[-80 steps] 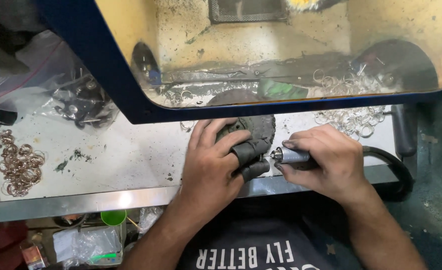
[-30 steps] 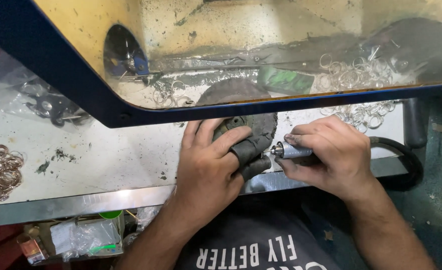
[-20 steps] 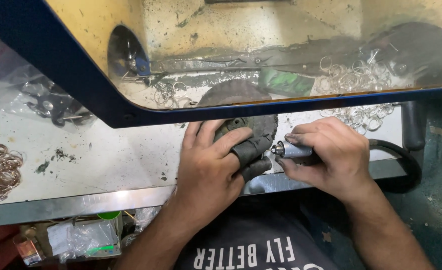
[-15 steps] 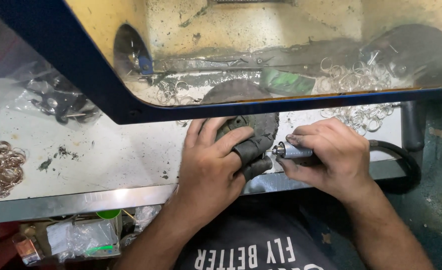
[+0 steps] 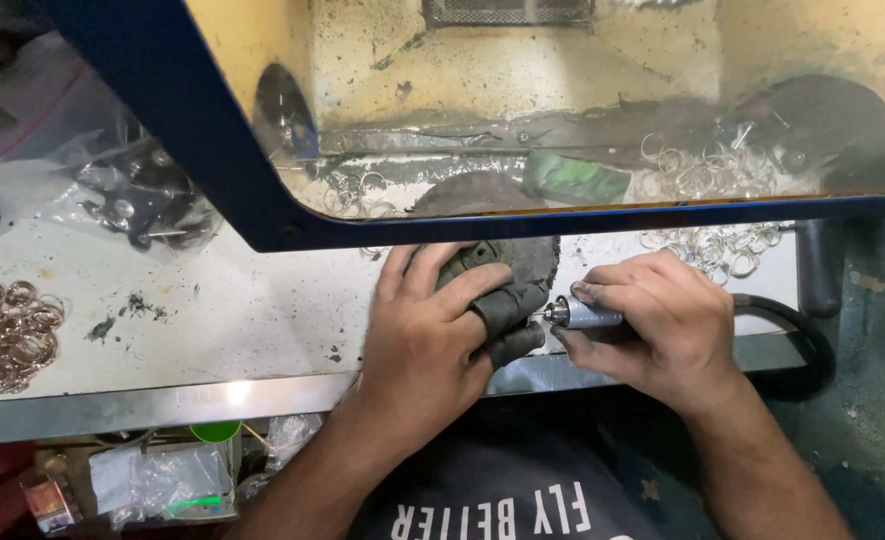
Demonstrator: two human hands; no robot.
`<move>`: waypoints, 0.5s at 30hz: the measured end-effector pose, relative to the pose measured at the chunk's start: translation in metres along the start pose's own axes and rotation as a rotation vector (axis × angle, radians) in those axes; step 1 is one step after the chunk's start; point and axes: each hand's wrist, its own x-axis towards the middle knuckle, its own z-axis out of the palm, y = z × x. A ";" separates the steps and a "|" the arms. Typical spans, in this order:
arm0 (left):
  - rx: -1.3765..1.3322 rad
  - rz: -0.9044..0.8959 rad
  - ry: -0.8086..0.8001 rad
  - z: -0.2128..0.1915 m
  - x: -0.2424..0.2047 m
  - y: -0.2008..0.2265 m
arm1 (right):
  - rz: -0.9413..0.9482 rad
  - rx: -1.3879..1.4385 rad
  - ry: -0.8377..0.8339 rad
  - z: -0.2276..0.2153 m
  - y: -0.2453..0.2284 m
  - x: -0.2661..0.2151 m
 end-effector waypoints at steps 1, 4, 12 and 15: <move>-0.001 0.004 -0.001 0.000 0.000 0.000 | 0.002 -0.002 0.003 -0.001 0.001 -0.001; 0.006 -0.005 -0.017 -0.001 0.000 0.000 | -0.001 0.003 -0.001 -0.001 0.000 -0.001; -0.030 -0.010 -0.023 -0.002 0.000 0.001 | 0.017 -0.002 -0.008 -0.002 0.001 -0.001; -0.028 -0.004 -0.021 -0.002 0.001 0.001 | 0.018 -0.002 -0.004 0.001 0.000 -0.002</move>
